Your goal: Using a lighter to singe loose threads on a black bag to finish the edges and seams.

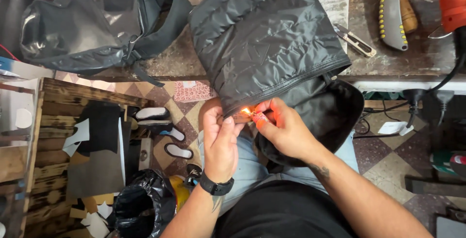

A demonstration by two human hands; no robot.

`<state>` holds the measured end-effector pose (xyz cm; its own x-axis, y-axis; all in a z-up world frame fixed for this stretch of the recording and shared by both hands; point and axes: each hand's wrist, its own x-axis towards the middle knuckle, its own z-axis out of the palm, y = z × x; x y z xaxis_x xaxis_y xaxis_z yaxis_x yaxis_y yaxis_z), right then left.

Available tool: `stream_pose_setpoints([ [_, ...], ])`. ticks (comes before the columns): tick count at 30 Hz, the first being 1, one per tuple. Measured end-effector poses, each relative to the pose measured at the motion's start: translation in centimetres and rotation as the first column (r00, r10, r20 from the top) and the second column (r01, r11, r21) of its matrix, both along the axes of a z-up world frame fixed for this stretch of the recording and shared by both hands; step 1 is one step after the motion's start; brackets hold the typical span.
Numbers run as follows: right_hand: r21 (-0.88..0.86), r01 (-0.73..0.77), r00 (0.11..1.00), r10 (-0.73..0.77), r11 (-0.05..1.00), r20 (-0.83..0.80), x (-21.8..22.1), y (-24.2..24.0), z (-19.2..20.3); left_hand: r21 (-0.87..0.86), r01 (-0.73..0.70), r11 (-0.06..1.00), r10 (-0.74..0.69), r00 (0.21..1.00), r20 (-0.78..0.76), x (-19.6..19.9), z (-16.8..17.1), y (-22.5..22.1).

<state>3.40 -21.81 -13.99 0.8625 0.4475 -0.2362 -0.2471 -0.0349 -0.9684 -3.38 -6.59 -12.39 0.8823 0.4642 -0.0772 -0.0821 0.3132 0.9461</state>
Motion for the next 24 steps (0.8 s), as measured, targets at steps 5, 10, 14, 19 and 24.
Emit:
stream_pose_setpoints([
  [5, -0.019, -0.021, 1.000, 0.020, 1.000, -0.013, 0.1, 0.3, -0.1, -0.019, 0.005, 1.000, -0.005, 1.000, -0.022, -0.2, -0.7, 0.4],
  [10, -0.017, -0.004, 0.999, 0.004, 1.000, -0.032, -0.1, 0.4, -0.1, -0.025, 0.010, 1.000, -0.011, 1.000, -0.014, -0.2, -0.8, 0.6],
  [14, -0.028, -0.014, 1.000, 0.015, 1.000, 0.005, 0.1, 0.1, 0.7, -0.024, 0.008, 1.000, -0.008, 1.000, 0.001, -0.1, 0.5, -0.1],
  [19, 0.128, 0.038, 0.992, -0.053, 0.991, 0.117, 0.0, -0.5, 1.2, -0.054, -0.003, 0.999, 0.003, 1.000, -0.011, -0.2, -0.1, 0.6],
  [24, -0.090, 0.126, 0.935, -0.088, 0.988, 0.345, 0.6, 0.6, 0.1, -0.056, -0.039, 0.998, 0.037, 0.999, -0.029, -0.2, 0.3, 0.5],
])
